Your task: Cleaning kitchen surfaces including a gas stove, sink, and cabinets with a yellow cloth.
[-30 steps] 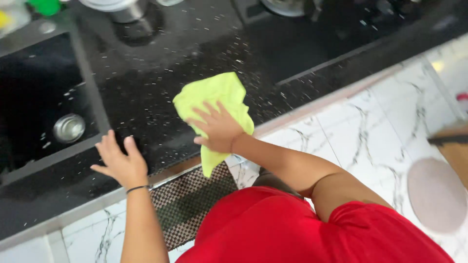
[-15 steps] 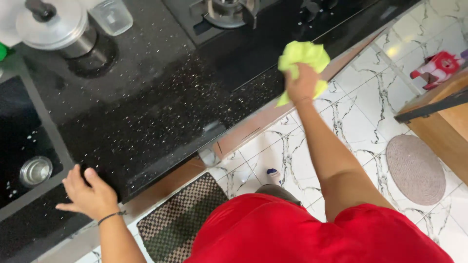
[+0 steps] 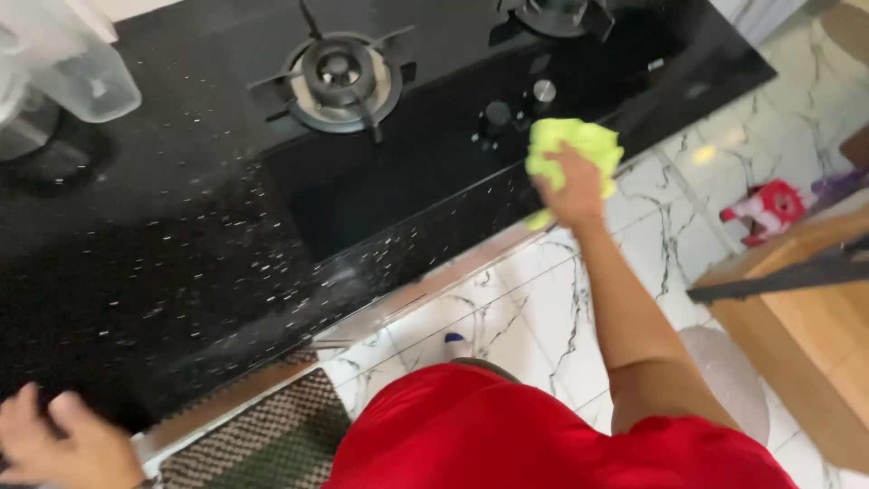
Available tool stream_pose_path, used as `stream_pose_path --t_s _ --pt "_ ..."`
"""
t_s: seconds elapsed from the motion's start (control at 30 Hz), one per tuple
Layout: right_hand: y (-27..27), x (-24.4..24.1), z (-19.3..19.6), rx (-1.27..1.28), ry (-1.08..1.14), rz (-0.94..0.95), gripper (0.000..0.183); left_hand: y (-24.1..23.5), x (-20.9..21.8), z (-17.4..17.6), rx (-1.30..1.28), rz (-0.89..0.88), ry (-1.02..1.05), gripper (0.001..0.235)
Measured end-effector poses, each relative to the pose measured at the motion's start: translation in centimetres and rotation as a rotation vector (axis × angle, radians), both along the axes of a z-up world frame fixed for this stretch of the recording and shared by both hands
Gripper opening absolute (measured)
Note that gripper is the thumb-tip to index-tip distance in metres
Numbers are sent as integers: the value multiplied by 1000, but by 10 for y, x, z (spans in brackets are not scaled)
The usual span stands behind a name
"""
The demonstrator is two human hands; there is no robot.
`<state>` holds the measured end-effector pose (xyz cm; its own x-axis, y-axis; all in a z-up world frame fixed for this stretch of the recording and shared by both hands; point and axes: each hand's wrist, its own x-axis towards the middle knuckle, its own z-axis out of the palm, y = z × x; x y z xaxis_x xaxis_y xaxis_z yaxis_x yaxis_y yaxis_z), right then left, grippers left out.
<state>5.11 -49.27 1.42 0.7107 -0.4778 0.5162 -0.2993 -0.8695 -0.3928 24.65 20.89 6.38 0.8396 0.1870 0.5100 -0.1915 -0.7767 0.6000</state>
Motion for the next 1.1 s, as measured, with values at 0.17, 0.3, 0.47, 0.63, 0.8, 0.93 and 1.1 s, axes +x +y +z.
stream_pose_path --t_s 0.17,0.3,0.47,0.63,0.8,0.93,1.1 --pt "-182 -9 -19 450 -20 -326 36 -138 -17 -11 116 -127 83 45" --pt "-199 55 4 241 -54 25 36 -210 -27 -14 188 -225 131 48" --pt "-192 91 9 -4 168 238 43 -209 -30 -24 363 -191 185 51" --pt "-144 55 25 -20 138 93 42 -207 -30 -28 415 -119 163 50" --pt "-61 14 21 -66 152 96 49 -214 -34 -21 391 -107 177 50" --pt "20 27 28 -218 202 227 58 -219 -34 -14 380 -145 167 49" --pt "113 84 51 -90 193 669 56 -220 -32 -13 369 -166 187 48"
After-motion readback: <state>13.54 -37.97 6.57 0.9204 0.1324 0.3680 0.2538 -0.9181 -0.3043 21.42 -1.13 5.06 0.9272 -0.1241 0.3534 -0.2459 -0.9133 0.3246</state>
